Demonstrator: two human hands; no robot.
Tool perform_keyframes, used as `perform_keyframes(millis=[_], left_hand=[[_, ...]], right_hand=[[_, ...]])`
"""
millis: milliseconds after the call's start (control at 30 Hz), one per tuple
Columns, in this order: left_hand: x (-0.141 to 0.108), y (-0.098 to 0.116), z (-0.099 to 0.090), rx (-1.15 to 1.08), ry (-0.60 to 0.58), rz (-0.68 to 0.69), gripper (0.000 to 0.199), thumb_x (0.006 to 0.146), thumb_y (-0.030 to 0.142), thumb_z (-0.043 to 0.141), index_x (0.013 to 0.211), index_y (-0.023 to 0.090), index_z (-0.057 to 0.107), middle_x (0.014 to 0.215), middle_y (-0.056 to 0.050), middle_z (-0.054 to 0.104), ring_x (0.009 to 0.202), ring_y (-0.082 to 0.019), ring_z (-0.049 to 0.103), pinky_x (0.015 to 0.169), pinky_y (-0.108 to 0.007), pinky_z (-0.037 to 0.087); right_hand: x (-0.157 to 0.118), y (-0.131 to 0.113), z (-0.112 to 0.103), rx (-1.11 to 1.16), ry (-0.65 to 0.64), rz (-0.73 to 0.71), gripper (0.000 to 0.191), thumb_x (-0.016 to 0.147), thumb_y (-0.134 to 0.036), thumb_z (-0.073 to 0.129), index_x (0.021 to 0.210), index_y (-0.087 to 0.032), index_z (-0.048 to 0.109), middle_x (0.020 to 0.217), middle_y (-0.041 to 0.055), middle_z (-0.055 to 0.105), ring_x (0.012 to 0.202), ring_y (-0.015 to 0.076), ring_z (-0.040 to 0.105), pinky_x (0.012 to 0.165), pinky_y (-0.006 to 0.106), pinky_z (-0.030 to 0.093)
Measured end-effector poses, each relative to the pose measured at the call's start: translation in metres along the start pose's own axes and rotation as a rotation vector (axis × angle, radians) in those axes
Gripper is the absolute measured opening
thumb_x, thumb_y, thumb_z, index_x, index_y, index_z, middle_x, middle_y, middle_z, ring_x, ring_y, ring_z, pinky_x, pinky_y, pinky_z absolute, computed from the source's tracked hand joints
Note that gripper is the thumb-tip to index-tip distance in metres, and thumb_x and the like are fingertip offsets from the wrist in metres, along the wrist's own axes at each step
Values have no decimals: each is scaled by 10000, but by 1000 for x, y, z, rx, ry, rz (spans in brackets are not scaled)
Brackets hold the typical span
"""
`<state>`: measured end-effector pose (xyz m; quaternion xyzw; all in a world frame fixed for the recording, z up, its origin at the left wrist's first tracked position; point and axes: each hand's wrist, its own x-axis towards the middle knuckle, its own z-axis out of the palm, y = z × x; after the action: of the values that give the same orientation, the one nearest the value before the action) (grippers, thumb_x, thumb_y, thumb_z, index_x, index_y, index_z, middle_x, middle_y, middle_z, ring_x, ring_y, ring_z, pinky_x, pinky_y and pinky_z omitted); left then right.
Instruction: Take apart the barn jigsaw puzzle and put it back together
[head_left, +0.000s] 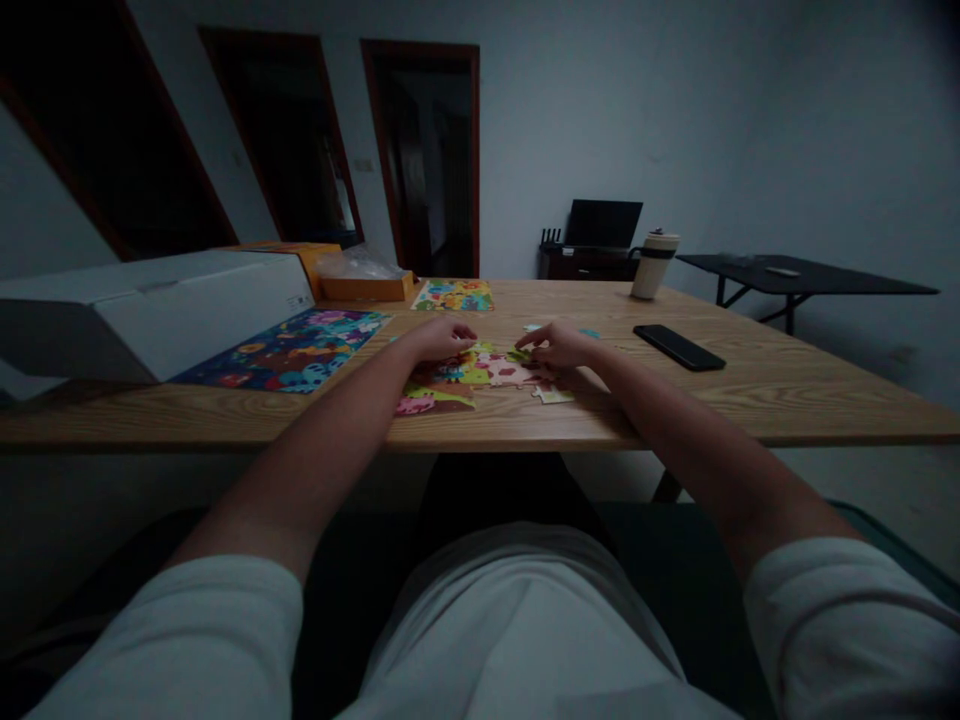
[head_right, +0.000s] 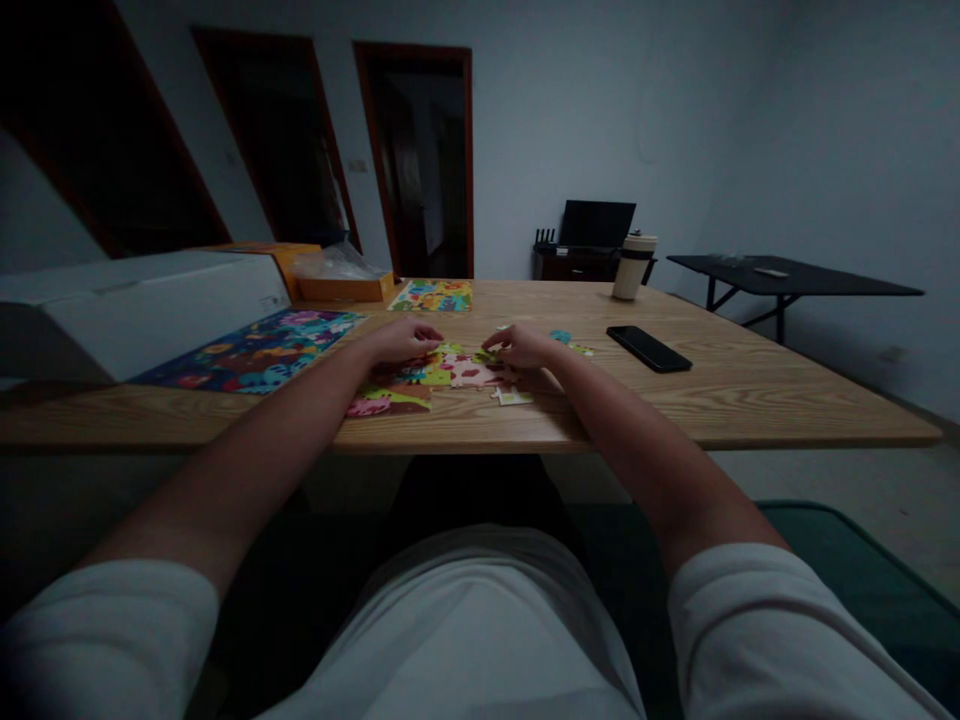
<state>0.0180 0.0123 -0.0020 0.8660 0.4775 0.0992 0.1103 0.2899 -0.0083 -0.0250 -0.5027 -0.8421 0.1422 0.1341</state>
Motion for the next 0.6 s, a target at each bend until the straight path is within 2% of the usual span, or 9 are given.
perform_keyframes(millis=[200, 367, 467, 600], left_hand=[[-2, 4, -2, -9, -10, -29, 375, 915, 339, 523, 1211, 172, 681, 1148, -71, 726, 941, -162, 668, 811, -224, 480], [-3, 2, -1, -16, -13, -47, 380, 919, 339, 520, 1233, 187, 672, 1146, -65, 727, 931, -168, 669, 795, -235, 488], [-2, 1, -1, -20, -18, -42, 379, 919, 342, 520, 1231, 187, 668, 1146, -60, 728, 930, -160, 668, 791, -225, 488], [-2, 1, -1, -18, -21, -33, 372, 916, 334, 523, 1202, 153, 678, 1147, -63, 727, 933, -144, 669, 777, -186, 476]], right_hand=[[4, 7, 1, -24, -46, 41, 428, 847, -142, 538, 1233, -215, 707, 948, 46, 767, 668, 131, 616, 601, 213, 424], [7, 21, -1, -102, 11, 126, 444, 830, -80, 520, 1205, -204, 724, 1003, 76, 766, 684, 149, 619, 620, 228, 421], [7, 28, 0, -149, 27, 165, 475, 830, -88, 519, 1240, -244, 702, 976, 56, 771, 656, 148, 610, 614, 228, 421], [8, 32, 3, -143, 50, 157, 470, 834, -104, 514, 1239, -248, 703, 1005, 63, 768, 710, 167, 639, 648, 236, 434]])
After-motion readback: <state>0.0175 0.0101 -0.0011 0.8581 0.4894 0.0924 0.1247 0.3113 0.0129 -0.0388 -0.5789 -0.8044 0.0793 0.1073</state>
